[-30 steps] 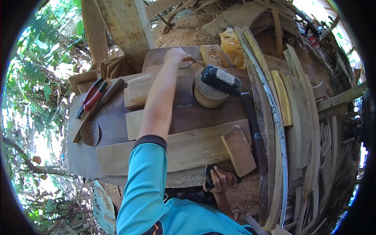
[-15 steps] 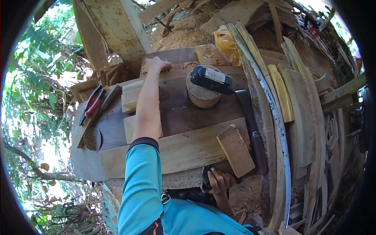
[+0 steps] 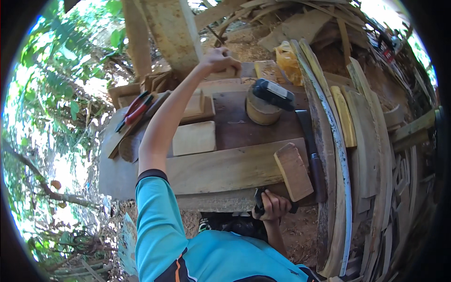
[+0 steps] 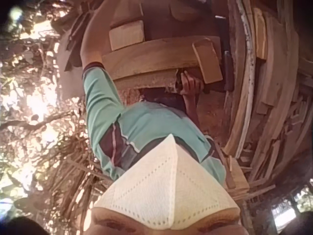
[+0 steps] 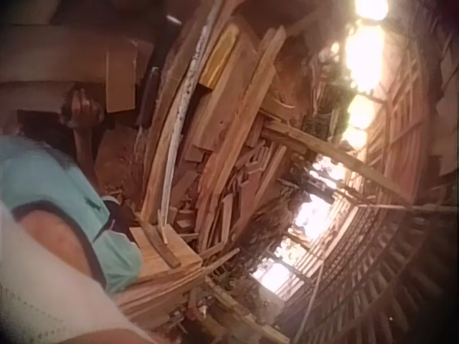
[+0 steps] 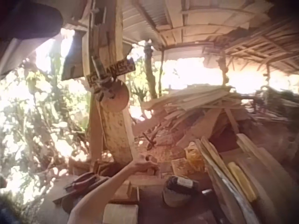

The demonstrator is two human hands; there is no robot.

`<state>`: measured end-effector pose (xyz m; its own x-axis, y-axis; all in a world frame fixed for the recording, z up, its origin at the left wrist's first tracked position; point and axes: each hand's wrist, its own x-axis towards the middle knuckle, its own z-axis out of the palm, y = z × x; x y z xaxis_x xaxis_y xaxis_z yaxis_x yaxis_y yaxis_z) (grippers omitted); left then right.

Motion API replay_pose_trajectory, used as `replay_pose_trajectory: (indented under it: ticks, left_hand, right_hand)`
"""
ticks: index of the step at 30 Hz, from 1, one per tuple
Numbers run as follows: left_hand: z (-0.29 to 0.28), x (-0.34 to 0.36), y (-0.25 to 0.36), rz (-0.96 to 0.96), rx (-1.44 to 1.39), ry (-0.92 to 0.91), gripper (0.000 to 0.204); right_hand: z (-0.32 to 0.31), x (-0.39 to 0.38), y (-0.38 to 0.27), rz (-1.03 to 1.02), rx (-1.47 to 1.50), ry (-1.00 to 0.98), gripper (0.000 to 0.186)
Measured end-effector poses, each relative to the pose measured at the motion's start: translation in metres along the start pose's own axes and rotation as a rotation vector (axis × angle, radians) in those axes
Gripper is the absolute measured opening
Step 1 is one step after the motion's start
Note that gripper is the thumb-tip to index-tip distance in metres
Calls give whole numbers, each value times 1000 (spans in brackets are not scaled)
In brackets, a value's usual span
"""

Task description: The person carves a small wooden block using a chisel and mallet, then sands the block and a long plank with sandpaper. The person measures the block with a ruler and arranges several wooden pieces on the workbench.

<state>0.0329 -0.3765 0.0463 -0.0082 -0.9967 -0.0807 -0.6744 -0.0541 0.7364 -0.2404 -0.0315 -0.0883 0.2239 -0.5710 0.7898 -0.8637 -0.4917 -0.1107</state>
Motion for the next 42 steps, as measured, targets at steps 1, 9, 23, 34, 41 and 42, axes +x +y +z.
replay_pose_trajectory:
  ticks: [1,9,23,34,41,42]
  left_hand:
    - [2,-23,19,42,-92,-42,53]
    - [23,-154,26,501,257,-136,84]
    - [47,-161,21,494,519,-332,110]
    - [23,-179,12,92,-824,-59,88]
    - [-7,-257,-27,380,-280,-22,85]
    - [-12,-273,-33,406,-118,-75,85]
  right_hand:
    - [0,1,1,10,-12,-5,37]
    - [-1,7,-3,18,31,12,31]
    - [-1,8,-3,22,80,45,32]
    - [0,8,-3,24,91,58,35]
    - [-29,44,-18,275,543,-25,25]
    - [-30,51,-23,398,718,-16,23]
